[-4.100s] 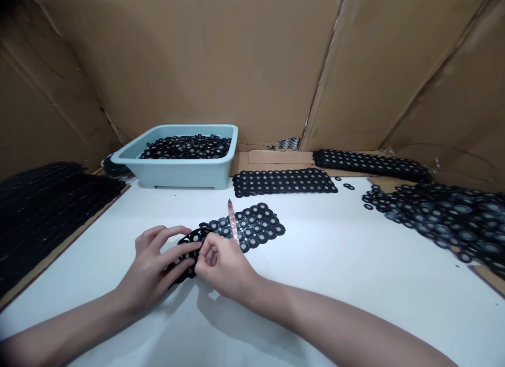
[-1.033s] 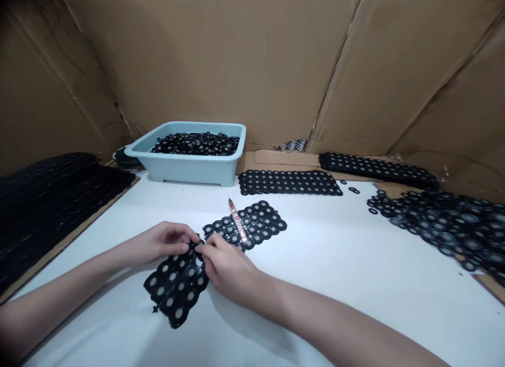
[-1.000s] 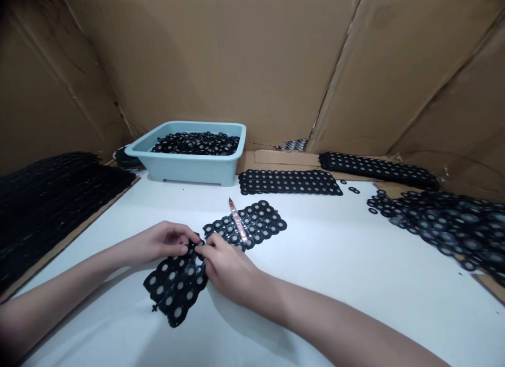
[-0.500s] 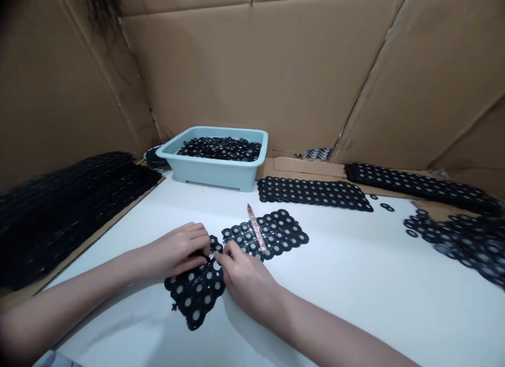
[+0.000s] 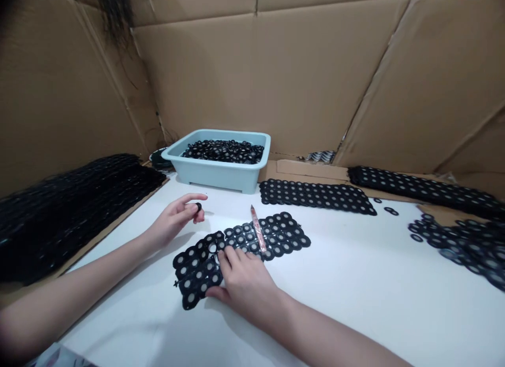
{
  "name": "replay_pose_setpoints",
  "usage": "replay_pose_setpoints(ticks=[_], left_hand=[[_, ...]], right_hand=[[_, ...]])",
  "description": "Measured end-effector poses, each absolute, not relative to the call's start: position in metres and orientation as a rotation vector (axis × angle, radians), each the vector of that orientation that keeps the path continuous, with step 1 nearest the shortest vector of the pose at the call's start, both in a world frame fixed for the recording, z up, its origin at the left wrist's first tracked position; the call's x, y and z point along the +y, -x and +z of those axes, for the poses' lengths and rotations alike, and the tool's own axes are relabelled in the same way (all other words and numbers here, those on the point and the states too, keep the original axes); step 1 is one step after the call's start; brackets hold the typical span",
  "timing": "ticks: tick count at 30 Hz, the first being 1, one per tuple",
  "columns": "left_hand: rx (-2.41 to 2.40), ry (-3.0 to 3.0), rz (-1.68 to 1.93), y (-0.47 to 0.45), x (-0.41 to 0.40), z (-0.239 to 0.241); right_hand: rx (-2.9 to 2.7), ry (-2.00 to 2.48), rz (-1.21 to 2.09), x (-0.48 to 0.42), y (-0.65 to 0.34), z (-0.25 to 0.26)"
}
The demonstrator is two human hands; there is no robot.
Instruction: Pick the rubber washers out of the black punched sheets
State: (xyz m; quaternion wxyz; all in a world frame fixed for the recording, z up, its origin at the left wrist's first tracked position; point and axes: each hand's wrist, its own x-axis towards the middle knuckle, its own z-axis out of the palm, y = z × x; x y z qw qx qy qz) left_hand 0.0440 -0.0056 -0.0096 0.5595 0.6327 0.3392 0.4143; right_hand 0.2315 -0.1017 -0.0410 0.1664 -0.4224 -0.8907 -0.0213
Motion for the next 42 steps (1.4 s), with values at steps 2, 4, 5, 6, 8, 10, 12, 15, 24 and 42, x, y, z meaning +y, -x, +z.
replay_pose_setpoints(ticks=[2,4,5,6,8,10,12,15,24,42], left_hand=[[0.787,-1.408,0.96,-0.045,-0.006,-0.012],[0.761,-1.286,0.951,-0.046,-0.005,-0.013],[0.741,-1.219,0.936,-0.045,-0.004,-0.013],[0.718,-1.154,0.907,-0.045,-0.004,-0.012],[0.672,-1.044,0.811,-0.043,-0.003,-0.012],[0.653,-0.989,0.711,-0.042,-0.003,-0.012],[0.682,-1.017,0.669,-0.041,-0.002,-0.013],[0.858,-1.213,0.686,-0.041,-0.002,-0.016],[1.148,-1.784,0.624,-0.043,-0.004,-0.021],[0.672,-1.307,0.461,-0.049,-0.018,-0.02]], right_hand=[[-2.544,1.182,-0.084,-0.101,-0.232,-0.042],[-2.544,1.177,-0.093,-0.1,-0.233,-0.043],[-2.544,1.176,-0.09,-0.1,-0.234,-0.043],[-2.543,1.176,-0.086,-0.1,-0.234,-0.044],[-2.541,1.171,-0.08,-0.1,-0.235,-0.045],[-2.544,1.172,-0.085,-0.101,-0.235,-0.045],[-2.548,1.171,-0.108,-0.101,-0.236,-0.046],[-2.542,1.188,-0.155,-0.1,-0.236,-0.045],[-2.373,1.357,-0.108,-0.096,-0.241,-0.037],[-1.99,1.37,0.555,-0.095,-0.248,-0.033]])
